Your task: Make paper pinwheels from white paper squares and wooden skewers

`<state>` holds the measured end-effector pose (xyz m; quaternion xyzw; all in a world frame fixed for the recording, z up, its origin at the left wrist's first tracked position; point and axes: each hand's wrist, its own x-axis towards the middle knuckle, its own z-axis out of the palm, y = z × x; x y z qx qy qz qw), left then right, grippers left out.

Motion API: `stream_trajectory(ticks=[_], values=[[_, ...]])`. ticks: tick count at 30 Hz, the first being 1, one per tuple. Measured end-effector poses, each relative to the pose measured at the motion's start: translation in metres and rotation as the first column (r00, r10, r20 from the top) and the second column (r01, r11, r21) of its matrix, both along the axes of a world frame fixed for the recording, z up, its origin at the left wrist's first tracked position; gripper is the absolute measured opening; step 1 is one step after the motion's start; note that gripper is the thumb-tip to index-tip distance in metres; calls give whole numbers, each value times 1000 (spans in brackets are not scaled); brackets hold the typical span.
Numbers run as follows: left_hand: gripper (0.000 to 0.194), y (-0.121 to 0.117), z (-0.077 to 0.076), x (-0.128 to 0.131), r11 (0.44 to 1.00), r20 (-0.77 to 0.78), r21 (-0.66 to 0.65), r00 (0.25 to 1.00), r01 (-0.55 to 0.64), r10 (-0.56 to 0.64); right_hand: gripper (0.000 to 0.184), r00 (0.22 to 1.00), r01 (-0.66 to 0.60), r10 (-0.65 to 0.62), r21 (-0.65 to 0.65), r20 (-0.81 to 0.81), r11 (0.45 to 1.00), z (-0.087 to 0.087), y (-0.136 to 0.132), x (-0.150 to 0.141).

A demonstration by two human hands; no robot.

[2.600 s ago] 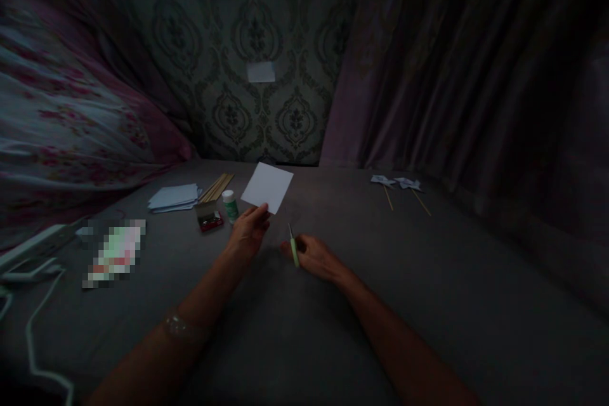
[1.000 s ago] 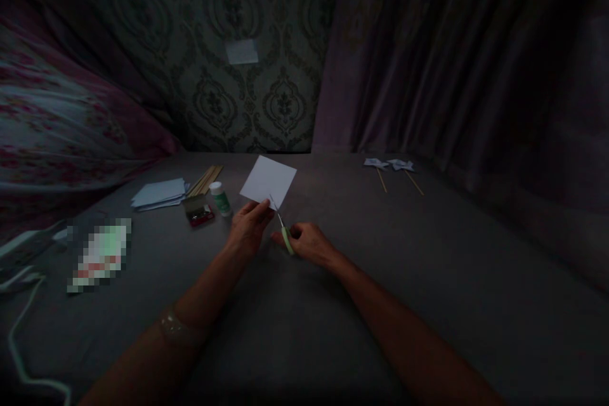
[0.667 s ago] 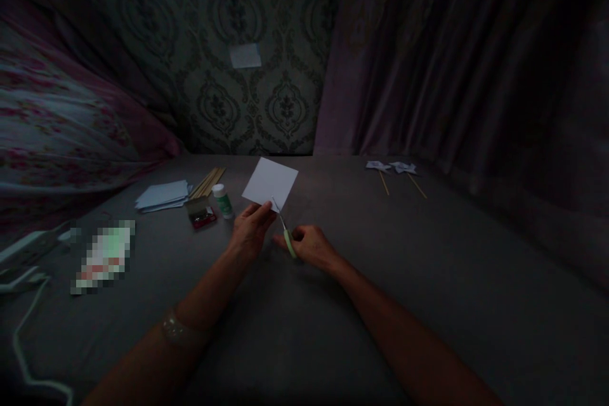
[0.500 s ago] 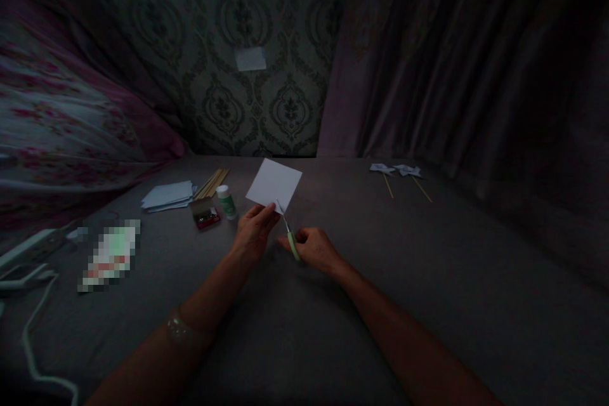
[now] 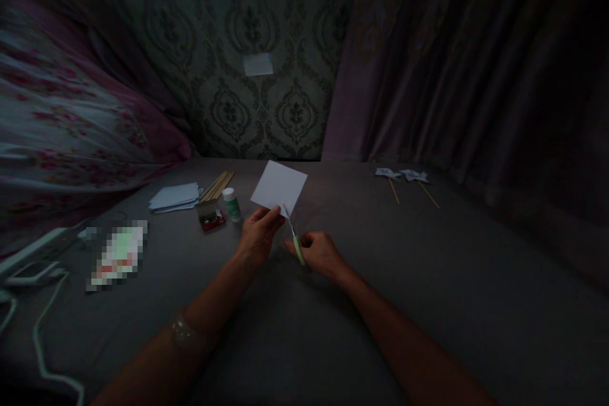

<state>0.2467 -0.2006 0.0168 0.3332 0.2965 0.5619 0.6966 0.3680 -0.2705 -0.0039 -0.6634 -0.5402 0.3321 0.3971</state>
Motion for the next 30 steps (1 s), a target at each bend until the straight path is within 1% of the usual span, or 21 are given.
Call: stream_trajectory(ticks=[5,11,16,23,30], values=[[31,1,-1,0,1000,-4,1,1000,1,-1,44,1000,3,-3,-2,15,1000,-2,0,0],[28,2,-4,-1,1000,-5,0,1000,3,-3,44,1000,20,-20,-20,2,1000,1,0,-1],[25,2,-4,0,1000,-18,-7,1000,13,-13,44,999,31,-30,-26,12,999,4,0,-2],[27,2,-4,0,1000,-31,-3,999,16,-16,45,999,27,-27,-12,-29,1000,-1,0,-1],[27,3,-5,0,1000,-38,-6,999,18,-18,47,999,51,-51,-19,14,999,3,0,-3]])
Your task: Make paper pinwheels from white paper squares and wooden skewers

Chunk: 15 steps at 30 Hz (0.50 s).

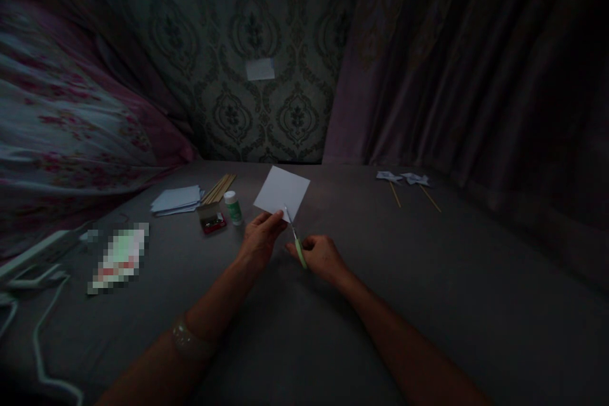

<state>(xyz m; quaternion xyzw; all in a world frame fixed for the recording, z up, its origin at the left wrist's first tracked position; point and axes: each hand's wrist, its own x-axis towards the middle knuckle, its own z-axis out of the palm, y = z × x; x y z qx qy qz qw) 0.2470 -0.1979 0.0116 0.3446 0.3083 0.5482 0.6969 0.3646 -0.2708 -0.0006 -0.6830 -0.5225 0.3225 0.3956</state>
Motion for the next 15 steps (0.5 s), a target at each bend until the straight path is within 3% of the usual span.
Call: stream_trajectory(ticks=[10,15], values=[[27,0,1,-1,1000,2,-17,1000,9,-9,46,1000,-11,11,-23,3,1000,-2,1,2],[29,3,0,-3,999,25,-44,1000,6,-5,41,985,-166,168,-35,43,985,3,-3,4]])
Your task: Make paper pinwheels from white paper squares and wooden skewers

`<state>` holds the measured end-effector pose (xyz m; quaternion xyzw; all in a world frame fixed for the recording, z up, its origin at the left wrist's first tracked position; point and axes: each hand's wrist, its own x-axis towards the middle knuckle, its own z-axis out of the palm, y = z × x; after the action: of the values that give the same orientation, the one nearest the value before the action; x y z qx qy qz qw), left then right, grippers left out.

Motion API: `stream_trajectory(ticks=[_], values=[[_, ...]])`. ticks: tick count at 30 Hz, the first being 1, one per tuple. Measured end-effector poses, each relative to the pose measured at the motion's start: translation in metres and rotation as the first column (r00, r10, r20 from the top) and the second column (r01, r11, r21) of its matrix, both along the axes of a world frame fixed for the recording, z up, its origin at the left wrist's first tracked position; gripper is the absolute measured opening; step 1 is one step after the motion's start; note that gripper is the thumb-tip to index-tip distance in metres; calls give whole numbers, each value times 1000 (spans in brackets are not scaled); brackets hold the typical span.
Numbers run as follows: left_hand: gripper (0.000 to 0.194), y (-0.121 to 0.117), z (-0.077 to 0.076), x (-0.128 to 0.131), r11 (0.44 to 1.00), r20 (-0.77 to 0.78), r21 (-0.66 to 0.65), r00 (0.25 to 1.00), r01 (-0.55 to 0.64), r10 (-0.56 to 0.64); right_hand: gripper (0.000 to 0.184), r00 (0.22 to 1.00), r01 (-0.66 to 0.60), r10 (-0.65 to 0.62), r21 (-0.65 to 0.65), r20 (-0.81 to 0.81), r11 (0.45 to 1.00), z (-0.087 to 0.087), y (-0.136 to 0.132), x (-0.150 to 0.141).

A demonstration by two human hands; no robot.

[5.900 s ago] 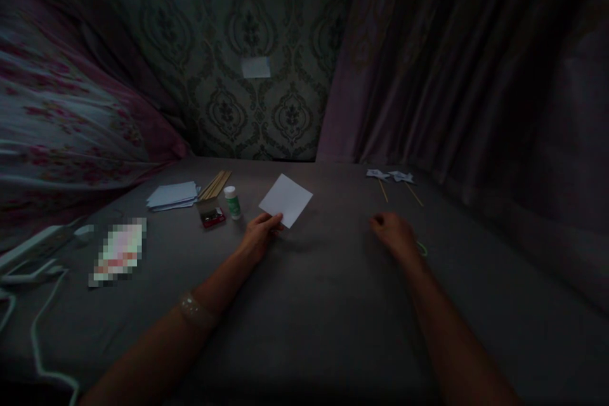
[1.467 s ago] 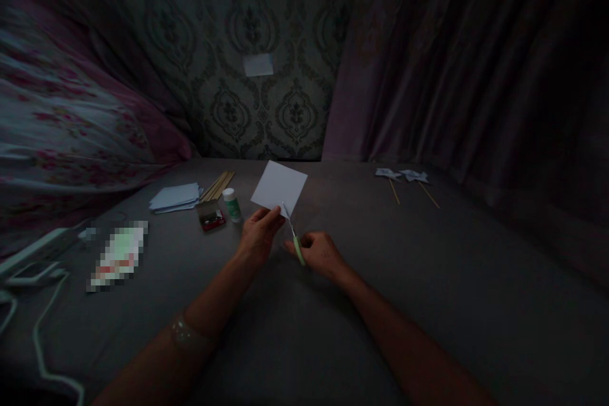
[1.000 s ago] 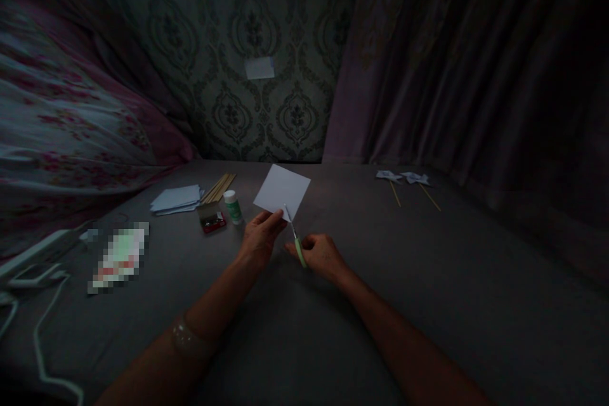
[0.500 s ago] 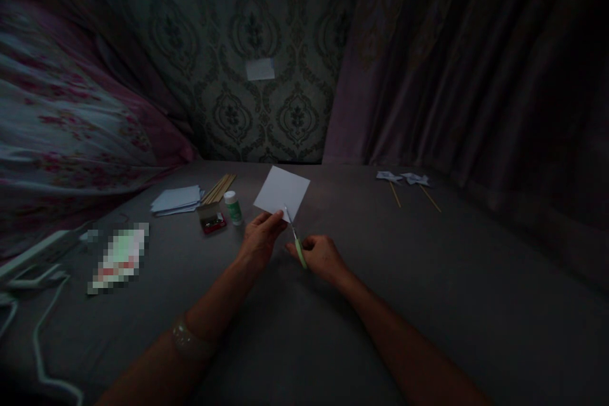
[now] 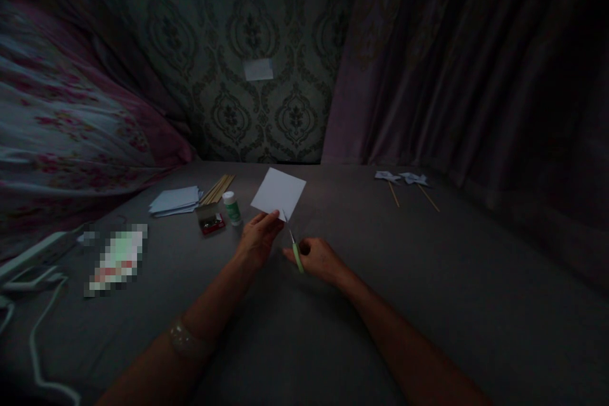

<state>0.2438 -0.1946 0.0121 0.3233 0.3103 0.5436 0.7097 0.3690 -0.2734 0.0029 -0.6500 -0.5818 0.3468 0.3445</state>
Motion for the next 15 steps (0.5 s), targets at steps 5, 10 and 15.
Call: stream_trajectory(ticks=[5,10,15], values=[[27,8,-3,-2,995,18,-81,998,-57,58,38,991,118,-111,95,-76,989,1,5,14],[15,8,-4,1,990,-55,-143,998,17,-25,44,863,465,-409,148,-296,873,1,18,42],[10,-4,-5,6,974,-141,-164,973,158,-181,43,792,554,-457,160,-404,817,0,20,57]])
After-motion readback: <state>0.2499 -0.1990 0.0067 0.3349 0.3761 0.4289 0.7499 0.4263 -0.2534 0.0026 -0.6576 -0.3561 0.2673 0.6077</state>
